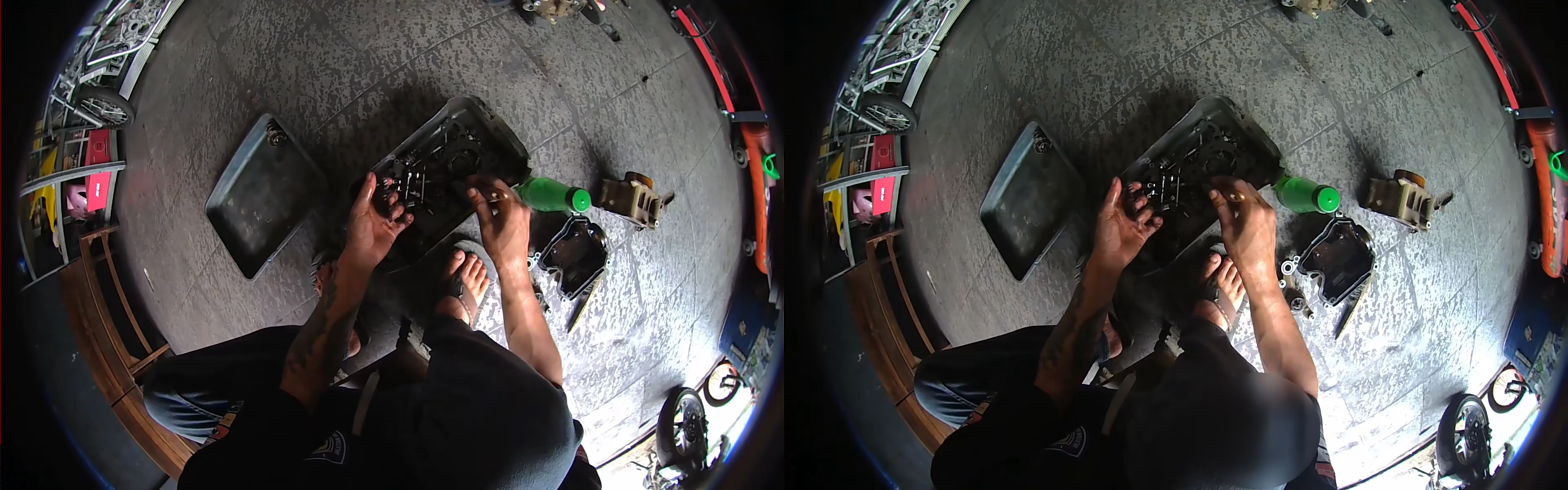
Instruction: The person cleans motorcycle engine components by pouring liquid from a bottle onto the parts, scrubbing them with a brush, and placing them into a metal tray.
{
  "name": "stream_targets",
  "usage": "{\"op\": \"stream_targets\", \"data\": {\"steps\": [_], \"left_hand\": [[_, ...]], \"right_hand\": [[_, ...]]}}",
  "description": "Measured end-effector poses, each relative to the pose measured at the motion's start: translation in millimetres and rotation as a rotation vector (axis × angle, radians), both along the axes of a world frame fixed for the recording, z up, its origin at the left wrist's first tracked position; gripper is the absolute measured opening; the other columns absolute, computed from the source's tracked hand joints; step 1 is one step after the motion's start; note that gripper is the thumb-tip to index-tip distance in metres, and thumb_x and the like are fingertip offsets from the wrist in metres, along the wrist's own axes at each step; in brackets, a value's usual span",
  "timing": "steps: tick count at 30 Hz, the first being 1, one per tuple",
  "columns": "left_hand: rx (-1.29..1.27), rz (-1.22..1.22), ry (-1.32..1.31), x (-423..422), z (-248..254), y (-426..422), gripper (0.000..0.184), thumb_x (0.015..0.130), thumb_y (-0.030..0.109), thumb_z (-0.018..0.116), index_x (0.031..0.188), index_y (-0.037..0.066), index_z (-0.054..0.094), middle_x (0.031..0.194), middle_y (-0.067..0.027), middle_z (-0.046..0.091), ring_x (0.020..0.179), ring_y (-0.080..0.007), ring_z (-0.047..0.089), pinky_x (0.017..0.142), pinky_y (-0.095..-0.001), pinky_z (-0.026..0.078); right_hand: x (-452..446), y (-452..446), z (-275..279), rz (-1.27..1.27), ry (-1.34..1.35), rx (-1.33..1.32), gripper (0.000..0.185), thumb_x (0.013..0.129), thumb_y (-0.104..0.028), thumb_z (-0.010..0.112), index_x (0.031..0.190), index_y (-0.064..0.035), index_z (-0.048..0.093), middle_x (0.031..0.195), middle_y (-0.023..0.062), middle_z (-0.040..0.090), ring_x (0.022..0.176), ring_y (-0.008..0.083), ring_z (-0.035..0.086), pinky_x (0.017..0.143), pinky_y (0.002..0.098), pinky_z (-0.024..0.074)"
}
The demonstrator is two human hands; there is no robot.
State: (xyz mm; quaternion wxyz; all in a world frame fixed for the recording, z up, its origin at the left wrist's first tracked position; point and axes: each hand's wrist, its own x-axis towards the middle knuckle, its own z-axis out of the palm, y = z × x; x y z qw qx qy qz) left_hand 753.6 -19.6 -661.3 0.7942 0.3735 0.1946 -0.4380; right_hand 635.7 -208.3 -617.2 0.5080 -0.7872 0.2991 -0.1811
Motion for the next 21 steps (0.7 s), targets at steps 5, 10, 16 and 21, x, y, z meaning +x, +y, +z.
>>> {"op": "stream_targets", "data": {"steps": [5, 10, 16, 21], "left_hand": [[-0.228, 0.017, 0.073, 1, 10, 3, 0.049, 0.095, 0.054, 0.043, 0.109, 0.01, 0.06, 0.074, -0.0005, 0.05, 0.061, -0.0117, 0.045, 0.068, -0.0336, 0.043], [-0.488, -0.068, 0.058, 11, 7, 11, 0.055, 0.096, 0.056, 0.037, 0.119, 0.009, 0.056, 0.085, -0.0037, 0.052, 0.066, -0.0137, 0.046, 0.067, -0.0319, 0.041], [-0.402, -0.079, 0.063, 6, 14, 9, 0.056, 0.097, 0.047, 0.036, 0.133, 0.006, 0.045, 0.093, -0.0061, 0.054, 0.078, -0.0174, 0.05, 0.072, -0.033, 0.042], [-0.311, -0.098, 0.075, 2, 5, 3, 0.058, 0.098, 0.047, 0.035, 0.138, 0.005, 0.039, 0.113, -0.0104, 0.057, 0.094, -0.0218, 0.057, 0.085, -0.0402, 0.046]], "right_hand": [[15, -5, -19, 0.212, 0.088, -0.076, 0.021, 0.084, -0.016, 0.067, 0.102, -0.0061, 0.066, 0.096, 0.016, 0.067, 0.086, 0.0345, 0.066, 0.073, 0.0378, 0.0524], [27, -14, -33, 0.161, 0.065, -0.183, 0.022, 0.084, -0.015, 0.067, 0.104, -0.0077, 0.066, 0.096, 0.0133, 0.067, 0.088, 0.0331, 0.066, 0.074, 0.0377, 0.0523], [26, -4, -19, 0.109, 0.044, -0.066, 0.018, 0.085, -0.013, 0.066, 0.103, -0.0078, 0.067, 0.096, 0.0135, 0.067, 0.088, 0.0312, 0.066, 0.074, 0.0365, 0.0525], [24, 1, -14, 0.116, 0.042, -0.02, 0.019, 0.084, -0.014, 0.067, 0.103, -0.0087, 0.067, 0.094, 0.0146, 0.067, 0.085, 0.0322, 0.066, 0.074, 0.0383, 0.0523]]}}
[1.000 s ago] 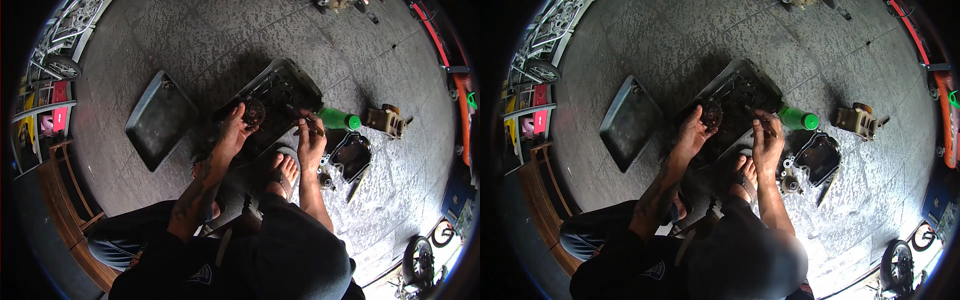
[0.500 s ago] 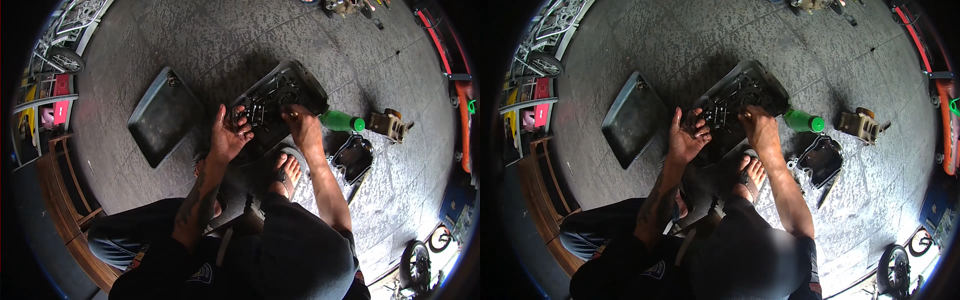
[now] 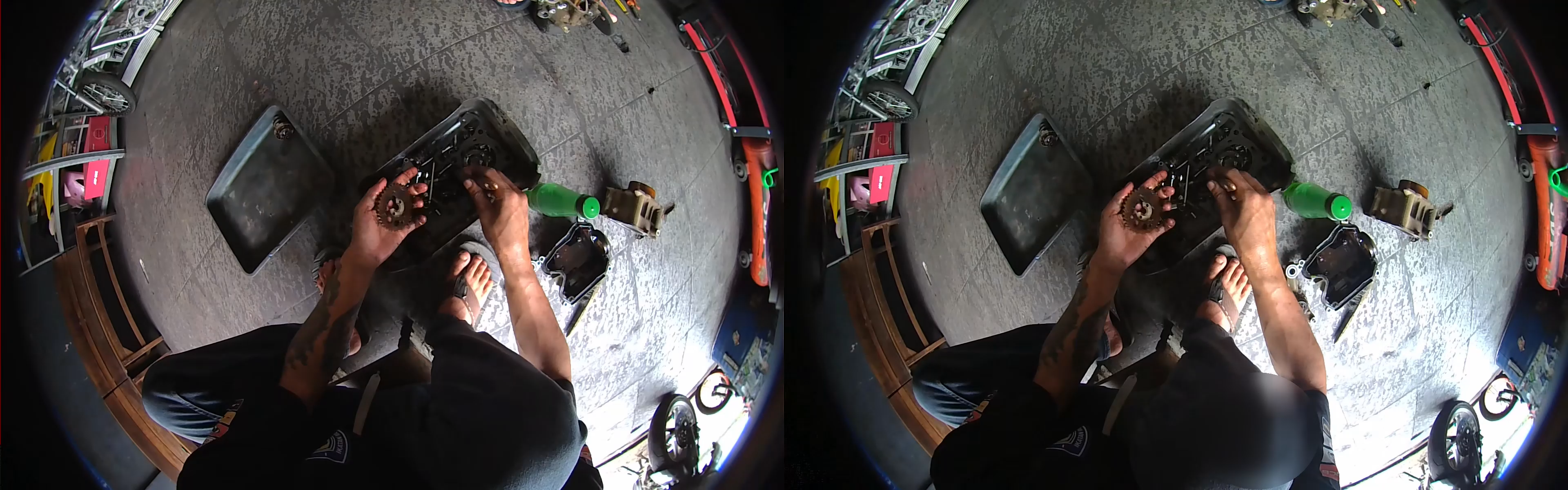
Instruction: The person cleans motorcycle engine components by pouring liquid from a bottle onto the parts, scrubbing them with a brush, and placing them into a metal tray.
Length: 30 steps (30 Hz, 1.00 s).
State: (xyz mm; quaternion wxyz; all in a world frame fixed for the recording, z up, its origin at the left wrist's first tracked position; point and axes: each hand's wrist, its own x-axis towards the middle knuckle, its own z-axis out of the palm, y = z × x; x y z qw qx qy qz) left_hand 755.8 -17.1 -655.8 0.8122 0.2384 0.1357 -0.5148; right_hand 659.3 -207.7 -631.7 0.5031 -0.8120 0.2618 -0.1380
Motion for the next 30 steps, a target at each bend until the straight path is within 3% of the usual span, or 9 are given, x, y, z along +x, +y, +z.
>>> {"op": "stream_targets", "data": {"steps": [4, 8, 11, 15, 21, 23, 27, 29, 30], "left_hand": [[-0.012, -0.048, -0.06, -1, -10, -3, 0.058, 0.1, 0.048, 0.032, 0.135, 0.003, 0.042, 0.124, -0.014, 0.055, 0.112, -0.0277, 0.056, 0.094, -0.0451, 0.045], [0.067, 0.003, -0.05, -5, -7, -6, 0.057, 0.099, 0.051, 0.033, 0.13, 0.004, 0.046, 0.12, -0.0131, 0.059, 0.11, -0.0287, 0.058, 0.093, -0.0445, 0.047], [0.099, 0.067, -0.038, -7, -9, -9, 0.057, 0.098, 0.051, 0.035, 0.125, 0.003, 0.049, 0.121, -0.0131, 0.058, 0.111, -0.0317, 0.058, 0.096, -0.0453, 0.046], [0.22, 0.095, -0.153, -5, -27, -19, 0.061, 0.096, 0.056, 0.037, 0.124, 0.003, 0.052, 0.124, -0.0129, 0.057, 0.112, -0.0298, 0.057, 0.098, -0.0442, 0.046], [0.351, 0.063, -0.134, -5, -43, -39, 0.06, 0.095, 0.06, 0.036, 0.123, 0.01, 0.055, 0.117, -0.0065, 0.061, 0.106, -0.0194, 0.06, 0.09, -0.0349, 0.048], [0.362, 0.064, -0.117, -4, -40, -45, 0.058, 0.095, 0.06, 0.037, 0.121, 0.012, 0.056, 0.113, -0.004, 0.063, 0.102, -0.0159, 0.06, 0.083, -0.0311, 0.05], [0.392, 0.075, -0.116, -2, -45, -41, 0.065, 0.095, 0.062, 0.028, 0.126, 0.012, 0.054, 0.119, -0.0064, 0.061, 0.109, -0.0198, 0.058, 0.091, -0.0348, 0.047], [0.426, 0.088, -0.103, -4, -44, -36, 0.067, 0.095, 0.063, 0.026, 0.127, 0.012, 0.054, 0.121, -0.0062, 0.061, 0.111, -0.0199, 0.057, 0.092, -0.0355, 0.046], [0.431, 0.096, -0.093, -8, -44, -35, 0.067, 0.095, 0.063, 0.026, 0.126, 0.011, 0.054, 0.12, -0.007, 0.061, 0.108, -0.0203, 0.059, 0.093, -0.0367, 0.047]], "right_hand": [[7, -2, -8, 0.136, 0.025, -0.196, 0.021, 0.085, -0.014, 0.066, 0.104, -0.0067, 0.067, 0.097, 0.0142, 0.068, 0.089, 0.0317, 0.066, 0.075, 0.0375, 0.0529], [14, -1, -19, 0.116, -0.014, -0.276, 0.022, 0.084, -0.016, 0.067, 0.103, -0.0063, 0.066, 0.094, 0.0158, 0.067, 0.091, 0.0311, 0.065, 0.074, 0.039, 0.0523], [11, 5, -14, 0.212, 0.036, -0.287, 0.018, 0.084, -0.017, 0.066, 0.099, -0.0075, 0.065, 0.09, 0.0174, 0.066, 0.086, 0.0375, 0.063, 0.074, 0.0439, 0.0509], [-6, 1, 7, -0.024, 0.199, -0.046, 0.022, 0.09, -0.024, 0.062, 0.1, -0.0053, 0.063, 0.083, 0.0213, 0.067, 0.079, 0.0388, 0.065, 0.068, 0.043, 0.0523], [-11, 21, 10, -0.222, -0.242, 0.438, 0.012, 0.089, -0.01, 0.064, 0.098, -0.0022, 0.063, 0.085, 0.0105, 0.071, 0.081, 0.0197, 0.07, 0.07, 0.0318, 0.0527], [0, 27, 9, -0.085, -0.229, 0.265, 0.011, 0.088, -0.009, 0.064, 0.097, -0.0031, 0.063, 0.085, 0.0108, 0.07, 0.079, 0.0235, 0.07, 0.07, 0.0327, 0.0527], [16, 27, -17, 0.029, -0.195, 0.249, 0.011, 0.087, -0.011, 0.066, 0.096, -0.0043, 0.063, 0.085, 0.0124, 0.07, 0.077, 0.0277, 0.07, 0.069, 0.0346, 0.053], [20, 15, -20, -0.005, 0.08, 0.013, 0.019, 0.085, -0.016, 0.068, 0.1, -0.0045, 0.065, 0.083, 0.0122, 0.07, 0.079, 0.0226, 0.069, 0.07, 0.0337, 0.0519], [22, 9, -20, -0.042, 0.086, -0.066, 0.016, 0.084, -0.016, 0.069, 0.095, -0.0048, 0.064, 0.083, 0.015, 0.069, 0.079, 0.0276, 0.07, 0.069, 0.0365, 0.0534]]}}
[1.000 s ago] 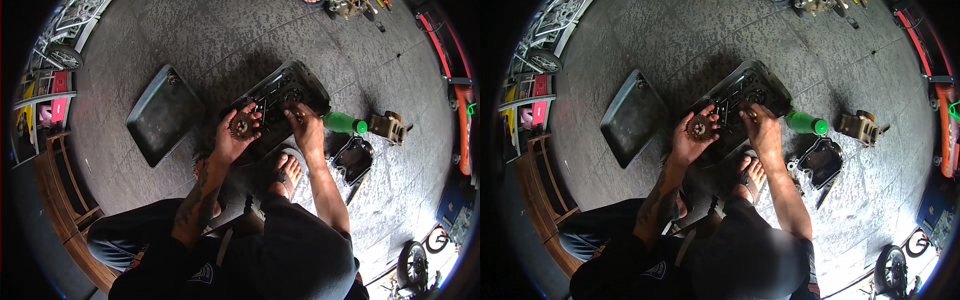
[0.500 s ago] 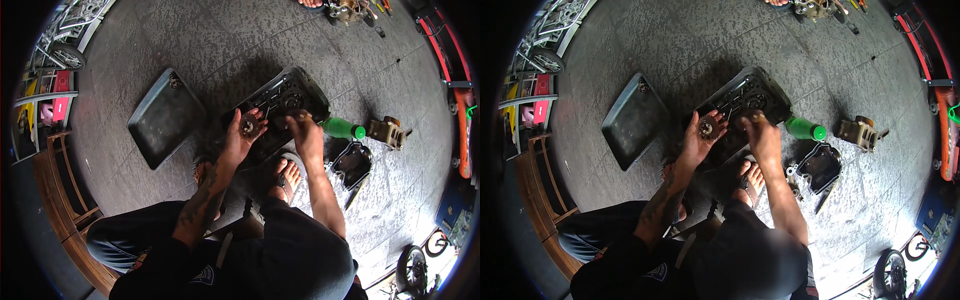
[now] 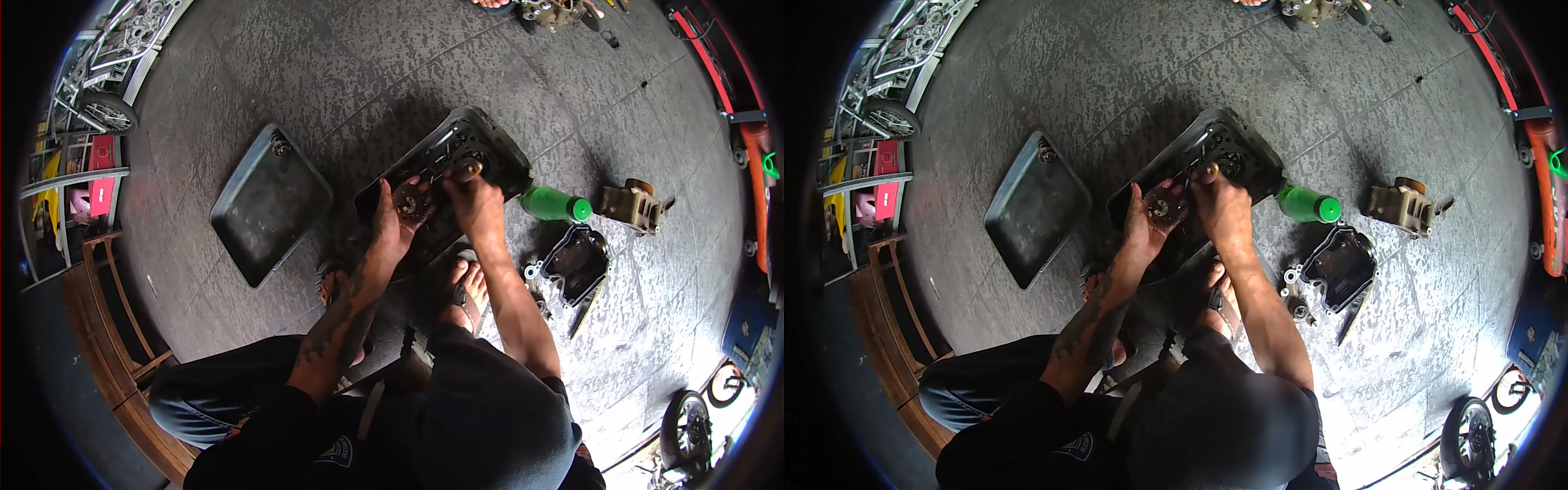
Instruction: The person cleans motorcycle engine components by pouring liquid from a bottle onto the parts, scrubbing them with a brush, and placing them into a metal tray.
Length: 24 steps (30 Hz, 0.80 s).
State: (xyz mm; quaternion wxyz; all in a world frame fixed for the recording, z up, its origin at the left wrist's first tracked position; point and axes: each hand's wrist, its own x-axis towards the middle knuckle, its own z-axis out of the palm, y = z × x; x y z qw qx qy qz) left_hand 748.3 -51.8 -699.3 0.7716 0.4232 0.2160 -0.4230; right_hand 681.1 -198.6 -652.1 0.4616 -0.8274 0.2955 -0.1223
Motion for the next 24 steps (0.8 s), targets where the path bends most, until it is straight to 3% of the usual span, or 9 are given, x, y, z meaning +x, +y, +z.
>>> {"op": "stream_targets", "data": {"steps": [4, 9, 11, 14, 17, 19, 21, 23, 24], "left_hand": [[-0.021, 0.055, 0.079, -3, 4, -5, 0.069, 0.095, 0.063, 0.024, 0.127, 0.008, 0.053, 0.121, -0.0098, 0.059, 0.107, -0.0238, 0.06, 0.095, -0.0416, 0.047], [-0.144, 0.045, 0.084, -4, -6, 2, 0.071, 0.096, 0.062, 0.021, 0.128, 0.008, 0.051, 0.123, -0.0102, 0.058, 0.108, -0.0274, 0.06, 0.096, -0.0452, 0.048], [-0.08, 0.026, 0.068, -6, -3, 6, 0.07, 0.096, 0.062, 0.02, 0.128, 0.008, 0.051, 0.123, -0.0103, 0.058, 0.109, -0.0282, 0.06, 0.096, -0.0456, 0.048], [-0.057, -0.01, 0.064, -6, 8, 1, 0.072, 0.097, 0.061, 0.017, 0.134, 0.006, 0.046, 0.13, -0.0117, 0.053, 0.122, -0.0299, 0.051, 0.102, -0.0457, 0.043], [-0.003, 0.065, 0.072, -5, 10, -3, 0.071, 0.097, 0.06, 0.017, 0.135, 0.006, 0.044, 0.13, -0.013, 0.053, 0.122, -0.0317, 0.051, 0.103, -0.0474, 0.041], [-0.075, 0.064, 0.08, -4, 5, 1, 0.07, 0.097, 0.059, 0.018, 0.135, 0.006, 0.044, 0.13, -0.0133, 0.052, 0.121, -0.0305, 0.052, 0.104, -0.0473, 0.041], [-0.128, 0.044, 0.052, -5, 2, 8, 0.07, 0.097, 0.059, 0.018, 0.135, 0.006, 0.044, 0.131, -0.0136, 0.051, 0.121, -0.0303, 0.051, 0.104, -0.0475, 0.04], [-0.184, 0.019, 0.028, -6, 5, 7, 0.07, 0.097, 0.059, 0.018, 0.136, 0.006, 0.044, 0.132, -0.0138, 0.051, 0.121, -0.0302, 0.051, 0.105, -0.0476, 0.04], [-0.149, 0.041, 0.046, -6, 6, 6, 0.07, 0.097, 0.059, 0.018, 0.136, 0.005, 0.043, 0.132, -0.014, 0.05, 0.122, -0.0307, 0.05, 0.105, -0.0479, 0.04]], "right_hand": [[3, 2, 27, 0.034, -0.174, 0.316, 0.018, 0.084, -0.016, 0.07, 0.097, -0.0047, 0.065, 0.083, 0.016, 0.069, 0.081, 0.0271, 0.07, 0.072, 0.0355, 0.0534], [9, -1, -7, 0.078, -0.019, -0.017, 0.022, 0.083, -0.022, 0.07, 0.096, -0.0048, 0.067, 0.074, 0.0216, 0.065, 0.073, 0.0373, 0.066, 0.065, 0.0395, 0.0531], [10, -5, 5, 0.035, -0.074, 0.003, 0.021, 0.083, -0.021, 0.07, 0.095, -0.0046, 0.067, 0.075, 0.0195, 0.067, 0.072, 0.0341, 0.068, 0.064, 0.0384, 0.0535], [8, 1, 29, 0.082, -0.135, 0.32, 0.019, 0.083, -0.018, 0.071, 0.094, -0.0031, 0.067, 0.078, 0.0152, 0.069, 0.073, 0.0274, 0.07, 0.068, 0.0353, 0.0542], [10, 9, 5, 0.172, -0.261, 0.235, 0.017, 0.083, -0.017, 0.071, 0.094, -0.0049, 0.067, 0.083, 0.0153, 0.07, 0.079, 0.028, 0.07, 0.07, 0.0342, 0.0541], [11, -3, 2, 0.054, -0.023, 0.071, 0.016, 0.083, -0.015, 0.07, 0.095, -0.0054, 0.067, 0.086, 0.0154, 0.069, 0.082, 0.0288, 0.07, 0.07, 0.0342, 0.0541], [11, -5, 15, -0.013, -0.115, 0.088, 0.015, 0.083, -0.014, 0.07, 0.095, -0.0049, 0.068, 0.086, 0.0151, 0.07, 0.08, 0.0265, 0.07, 0.069, 0.0344, 0.0544], [7, -3, 36, -0.018, -0.201, 0.394, 0.016, 0.084, -0.016, 0.069, 0.096, -0.0053, 0.068, 0.086, 0.0136, 0.07, 0.08, 0.024, 0.07, 0.07, 0.0337, 0.0541], [3, 1, 19, 0.096, -0.287, 0.272, 0.017, 0.083, -0.015, 0.07, 0.097, -0.0051, 0.068, 0.086, 0.013, 0.071, 0.081, 0.0223, 0.07, 0.072, 0.0331, 0.0538]]}}
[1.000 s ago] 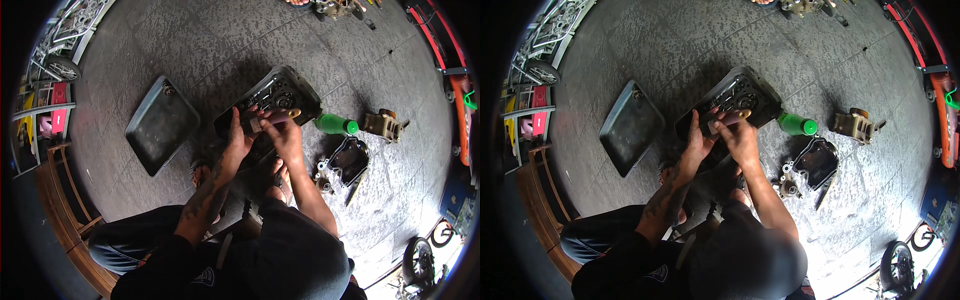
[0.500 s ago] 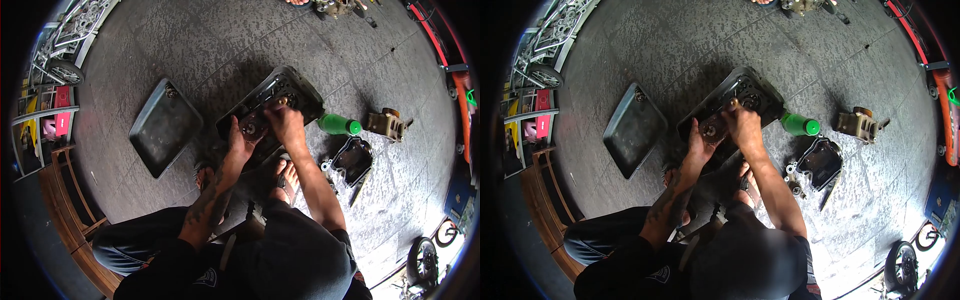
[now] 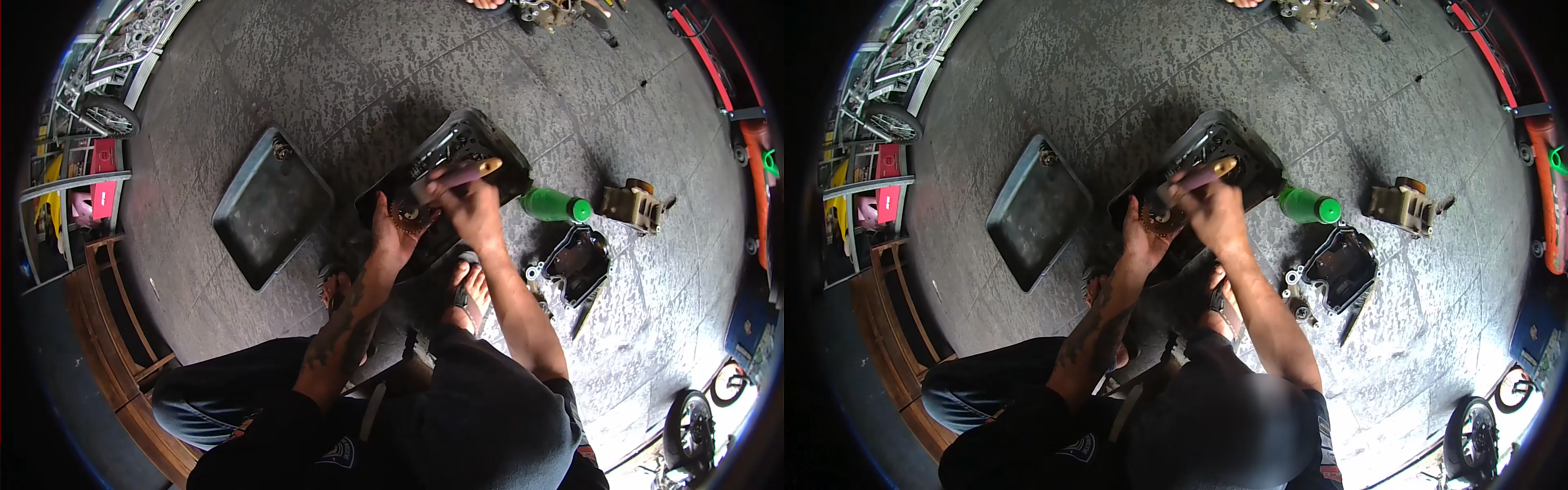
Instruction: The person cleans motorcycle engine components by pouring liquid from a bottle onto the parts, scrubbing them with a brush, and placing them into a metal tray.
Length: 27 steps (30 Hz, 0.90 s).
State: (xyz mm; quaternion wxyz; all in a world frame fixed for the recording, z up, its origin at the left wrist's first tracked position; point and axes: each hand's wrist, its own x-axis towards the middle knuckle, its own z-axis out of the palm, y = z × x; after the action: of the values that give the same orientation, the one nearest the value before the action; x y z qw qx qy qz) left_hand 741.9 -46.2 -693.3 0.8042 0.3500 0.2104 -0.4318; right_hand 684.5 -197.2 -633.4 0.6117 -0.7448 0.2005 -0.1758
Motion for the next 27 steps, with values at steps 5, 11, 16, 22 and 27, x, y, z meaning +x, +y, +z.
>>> {"op": "stream_targets", "data": {"steps": [5, 11, 16, 22, 27], "left_hand": [[-0.003, 0.014, 0.008, 2, -5, 1, 0.071, 0.097, 0.06, 0.021, 0.132, 0.003, 0.046, 0.128, -0.0135, 0.054, 0.116, -0.0308, 0.054, 0.1, -0.046, 0.045], [0.052, 0.072, 0.063, 3, -1, -4, 0.069, 0.097, 0.06, 0.023, 0.133, 0.006, 0.047, 0.127, -0.0148, 0.055, 0.116, -0.03, 0.055, 0.1, -0.0458, 0.045], [-0.099, 0.074, -0.051, 4, -15, 4, 0.068, 0.097, 0.06, 0.023, 0.129, 0.007, 0.051, 0.125, -0.0123, 0.058, 0.117, -0.0265, 0.054, 0.1, -0.0444, 0.045], [-0.037, 0.117, -0.058, 5, -11, -2, 0.067, 0.096, 0.059, 0.029, 0.128, 0.005, 0.049, 0.127, -0.0167, 0.055, 0.121, -0.0309, 0.051, 0.107, -0.0484, 0.039], [-0.042, 0.134, -0.013, 1, -20, 8, 0.067, 0.096, 0.06, 0.025, 0.127, 0.006, 0.051, 0.124, -0.0128, 0.057, 0.118, -0.029, 0.053, 0.103, -0.0469, 0.042]], "right_hand": [[5, -5, -20, -0.06, 0.222, -0.243, 0.015, 0.084, -0.015, 0.069, 0.095, -0.0044, 0.068, 0.083, 0.0146, 0.07, 0.08, 0.0291, 0.07, 0.071, 0.0341, 0.0535], [-4, 3, 5, 0.161, 0.013, 0.072, 0.017, 0.082, -0.014, 0.071, 0.096, -0.0032, 0.068, 0.081, 0.0135, 0.07, 0.079, 0.0267, 0.07, 0.073, 0.0352, 0.0533], [-3, -17, 1, -0.021, 0.284, -0.143, 0.019, 0.084, -0.02, 0.07, 0.095, -0.0047, 0.069, 0.08, 0.0155, 0.069, 0.08, 0.0278, 0.07, 0.073, 0.0356, 0.0531], [-10, -2, 1, 0.168, 0.114, 0.036, 0.018, 0.083, -0.018, 0.071, 0.095, -0.0046, 0.068, 0.081, 0.0144, 0.068, 0.079, 0.0228, 0.068, 0.072, 0.0341, 0.0527], [-7, -16, -6, -0.048, 0.315, -0.147, 0.02, 0.081, -0.02, 0.072, 0.096, -0.0057, 0.069, 0.079, 0.0175, 0.068, 0.078, 0.0331, 0.068, 0.067, 0.0386, 0.0529]]}}
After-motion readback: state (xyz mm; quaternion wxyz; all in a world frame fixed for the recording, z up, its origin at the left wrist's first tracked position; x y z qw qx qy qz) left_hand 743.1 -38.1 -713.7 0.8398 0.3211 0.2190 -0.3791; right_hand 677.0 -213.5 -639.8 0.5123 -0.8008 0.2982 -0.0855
